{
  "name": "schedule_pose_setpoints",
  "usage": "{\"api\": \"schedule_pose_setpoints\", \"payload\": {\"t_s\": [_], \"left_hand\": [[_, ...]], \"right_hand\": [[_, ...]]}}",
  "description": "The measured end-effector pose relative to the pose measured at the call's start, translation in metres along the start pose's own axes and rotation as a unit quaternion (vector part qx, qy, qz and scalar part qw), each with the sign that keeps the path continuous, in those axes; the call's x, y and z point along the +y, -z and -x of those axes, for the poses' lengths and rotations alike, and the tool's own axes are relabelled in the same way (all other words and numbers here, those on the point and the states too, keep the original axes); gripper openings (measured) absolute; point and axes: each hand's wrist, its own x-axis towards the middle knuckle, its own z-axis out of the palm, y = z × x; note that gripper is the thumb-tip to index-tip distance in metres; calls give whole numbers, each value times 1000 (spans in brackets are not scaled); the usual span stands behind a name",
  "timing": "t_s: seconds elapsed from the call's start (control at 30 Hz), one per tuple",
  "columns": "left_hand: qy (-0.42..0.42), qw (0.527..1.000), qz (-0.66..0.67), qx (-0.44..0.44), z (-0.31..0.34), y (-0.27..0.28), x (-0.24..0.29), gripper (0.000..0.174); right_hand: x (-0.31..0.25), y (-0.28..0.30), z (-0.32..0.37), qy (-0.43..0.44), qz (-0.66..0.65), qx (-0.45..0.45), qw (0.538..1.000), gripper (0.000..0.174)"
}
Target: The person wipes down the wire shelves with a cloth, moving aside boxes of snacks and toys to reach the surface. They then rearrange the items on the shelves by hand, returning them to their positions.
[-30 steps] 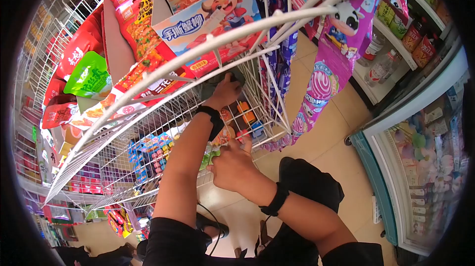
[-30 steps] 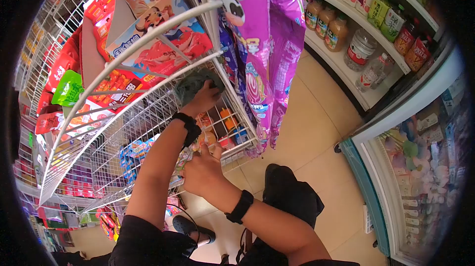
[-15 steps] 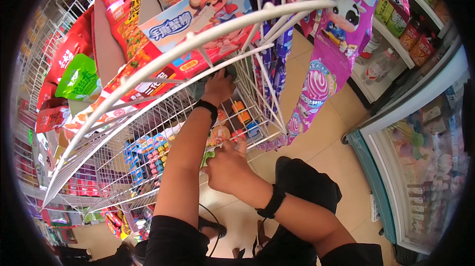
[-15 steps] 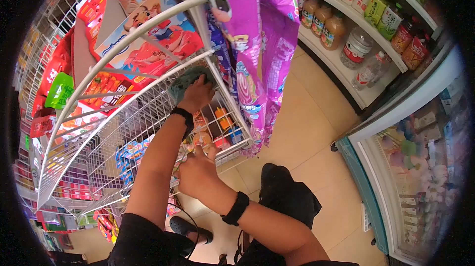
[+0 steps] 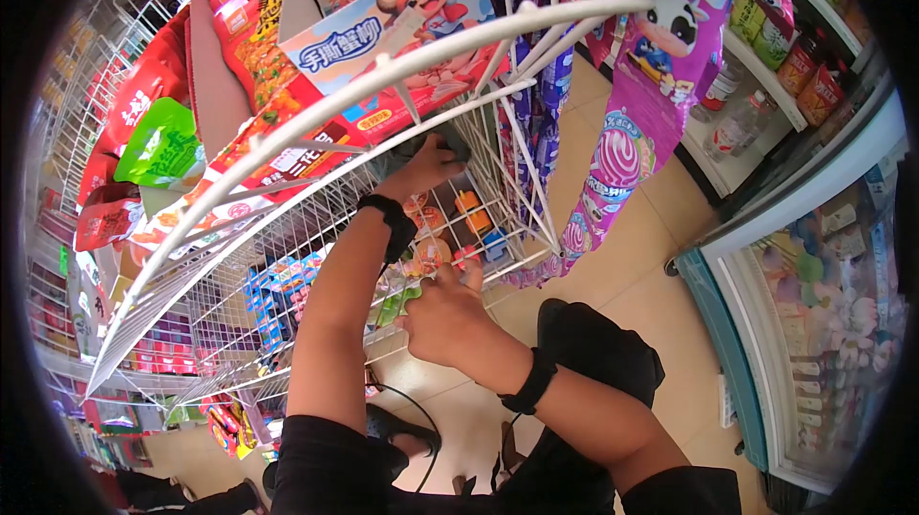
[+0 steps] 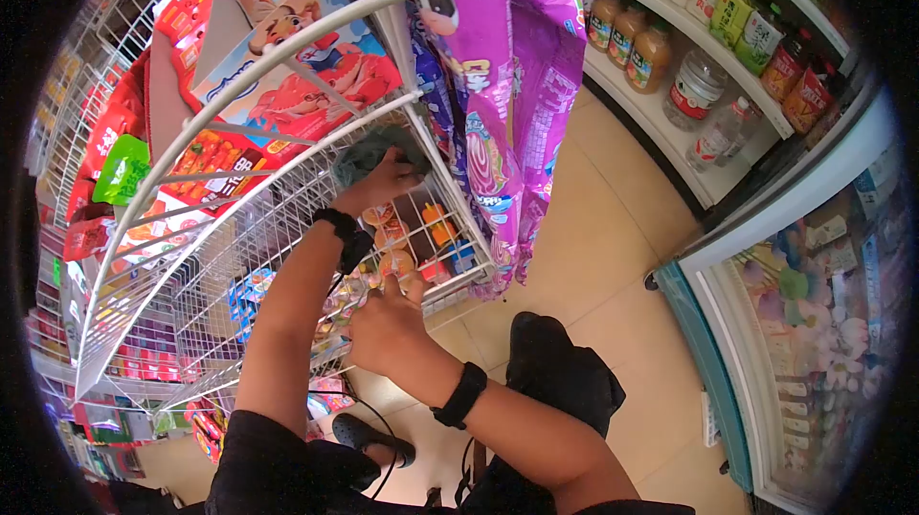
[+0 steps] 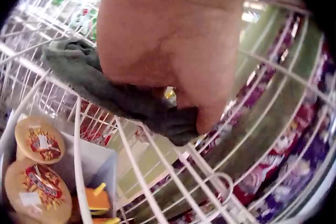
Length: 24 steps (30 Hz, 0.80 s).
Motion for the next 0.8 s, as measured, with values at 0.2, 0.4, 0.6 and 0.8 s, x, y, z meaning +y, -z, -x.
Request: {"api": "schedule_pose_setpoints", "payload": {"t_s": [0.2,0.4,0.6,0.8], "left_hand": [[183,916,40,354,46,47,-8,17],[249,894,-135,348,58,64,-61,14],[176,934,-138,279,-15,7,-90,11],[153,967,-145,146,-65,-33,-73,10]], "right_hand": [[3,-7,-1,8,24,23,999,31],[3,-7,1,14,7,37,999,30],[1,-1,3,9,9,35,999,27],[4,-3,-1,2,11,45,999,22]]}}
